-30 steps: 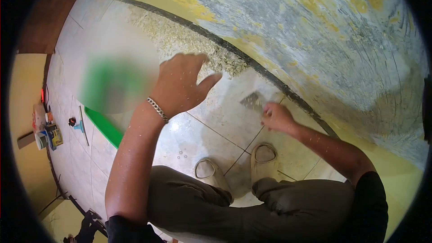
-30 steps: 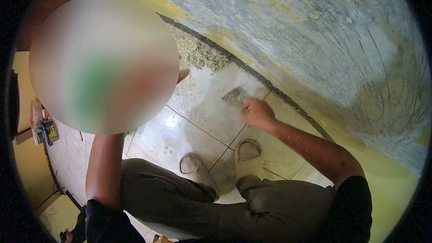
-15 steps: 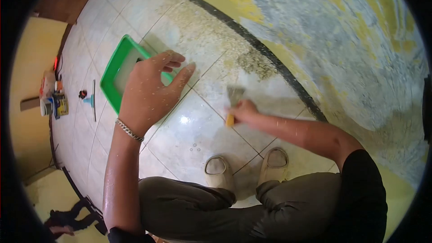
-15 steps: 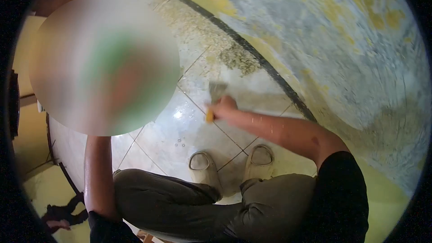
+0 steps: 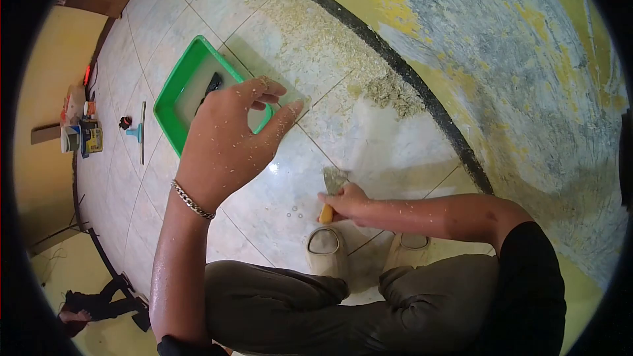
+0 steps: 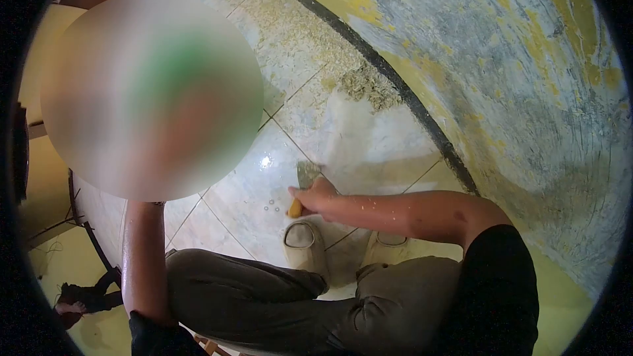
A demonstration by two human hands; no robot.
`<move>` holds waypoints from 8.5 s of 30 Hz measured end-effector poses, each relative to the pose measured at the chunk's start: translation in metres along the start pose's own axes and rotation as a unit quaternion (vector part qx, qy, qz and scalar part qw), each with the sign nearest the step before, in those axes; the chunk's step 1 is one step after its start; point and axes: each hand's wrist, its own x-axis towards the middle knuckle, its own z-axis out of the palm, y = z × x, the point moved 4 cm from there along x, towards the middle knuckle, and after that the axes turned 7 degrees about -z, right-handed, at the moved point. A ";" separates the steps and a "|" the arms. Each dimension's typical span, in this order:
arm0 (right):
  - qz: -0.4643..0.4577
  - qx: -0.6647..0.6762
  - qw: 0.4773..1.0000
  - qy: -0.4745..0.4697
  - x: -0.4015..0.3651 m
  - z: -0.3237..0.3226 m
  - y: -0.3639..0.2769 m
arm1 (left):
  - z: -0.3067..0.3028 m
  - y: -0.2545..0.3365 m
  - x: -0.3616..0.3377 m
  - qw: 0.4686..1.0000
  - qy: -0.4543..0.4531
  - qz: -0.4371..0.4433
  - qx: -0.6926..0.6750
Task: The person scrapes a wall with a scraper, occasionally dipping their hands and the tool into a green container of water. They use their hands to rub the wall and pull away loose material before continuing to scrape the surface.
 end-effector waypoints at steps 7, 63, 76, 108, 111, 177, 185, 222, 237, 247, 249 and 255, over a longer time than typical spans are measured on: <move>-0.201 0.135 0.960 0.140 0.075 -0.071 -0.115 | 0.005 -0.007 0.007 1.000 -0.015 0.002 -0.009; -0.227 -0.496 0.830 0.121 -0.005 -0.090 -0.281 | 0.031 0.000 0.081 0.977 0.178 -0.048 -0.105; -0.239 -0.887 0.360 0.163 0.114 -0.078 -0.282 | 0.013 0.033 0.080 0.892 0.311 0.017 -0.327; -0.283 -0.909 0.282 0.117 0.136 0.057 -0.370 | -0.026 -0.204 0.012 0.900 0.324 -0.270 -0.110; -0.344 -0.886 0.303 0.068 0.167 0.072 -0.358 | -0.017 -0.192 0.024 0.910 0.298 -0.271 -0.101; -0.282 -0.864 0.361 0.208 0.029 -0.052 -0.333 | 0.064 -0.142 0.062 0.993 0.062 -0.096 0.010; -0.243 -0.724 0.619 0.183 -0.112 -0.087 -0.240 | 0.091 -0.113 0.096 0.994 -0.018 0.101 0.041; -0.267 -0.524 0.679 0.439 -0.132 -0.265 0.042 | 0.148 -0.163 0.046 0.978 0.153 0.094 0.103; -0.301 -0.552 0.656 0.418 -0.112 -0.239 0.033 | 0.151 -0.171 0.042 0.978 0.165 0.060 0.116; -0.294 -0.602 0.619 0.411 -0.117 -0.249 0.023 | 0.153 -0.172 0.043 0.975 0.168 0.057 0.133; -0.314 -0.601 0.605 0.417 -0.105 -0.245 0.003 | 0.153 -0.172 0.043 0.974 0.169 0.050 0.142; -0.343 -0.608 0.572 0.432 -0.081 -0.234 -0.036 | 0.151 -0.173 0.042 0.975 0.171 0.045 0.136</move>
